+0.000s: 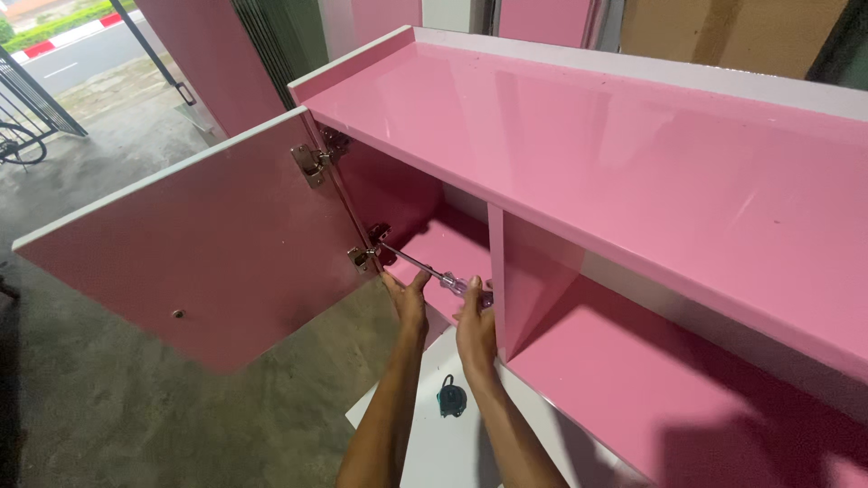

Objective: The person repairs a pink cabinet by tightening a screw on a door hinge using a screwdriver and applying liquid from a small bottle to the hinge mechanism.

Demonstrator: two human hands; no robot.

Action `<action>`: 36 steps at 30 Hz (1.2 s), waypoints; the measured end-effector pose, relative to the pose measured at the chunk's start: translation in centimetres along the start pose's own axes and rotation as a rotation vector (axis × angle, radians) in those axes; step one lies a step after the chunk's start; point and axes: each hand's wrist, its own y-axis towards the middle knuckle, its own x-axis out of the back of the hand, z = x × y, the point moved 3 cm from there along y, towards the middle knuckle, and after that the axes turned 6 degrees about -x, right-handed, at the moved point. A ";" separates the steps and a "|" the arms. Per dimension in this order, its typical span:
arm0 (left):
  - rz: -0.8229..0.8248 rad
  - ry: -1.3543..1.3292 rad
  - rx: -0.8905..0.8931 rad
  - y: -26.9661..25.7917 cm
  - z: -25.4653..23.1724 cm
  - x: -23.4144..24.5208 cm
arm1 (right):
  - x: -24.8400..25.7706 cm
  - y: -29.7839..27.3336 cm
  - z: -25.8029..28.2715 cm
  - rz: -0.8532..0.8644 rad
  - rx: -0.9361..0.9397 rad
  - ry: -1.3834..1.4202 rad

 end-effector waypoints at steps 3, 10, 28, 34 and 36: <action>-0.010 -0.043 -0.052 0.9 1.2 0.1 | 2.2 3.2 -3.9 0.006 0.209 0.012; -0.022 -0.036 -0.052 1.8 2.6 0.3 | 0.6 1.5 -1.5 -0.079 0.233 -0.071; -0.011 -0.044 -0.051 2.4 3.3 0.1 | 1.0 2.6 -2.1 -0.071 0.275 -0.121; -0.025 0.005 0.009 1.1 1.6 0.5 | 0.9 0.7 -0.3 -0.017 0.176 -0.012; 0.000 0.036 0.013 0.8 1.2 0.5 | 2.0 0.8 0.1 -0.019 0.314 -0.148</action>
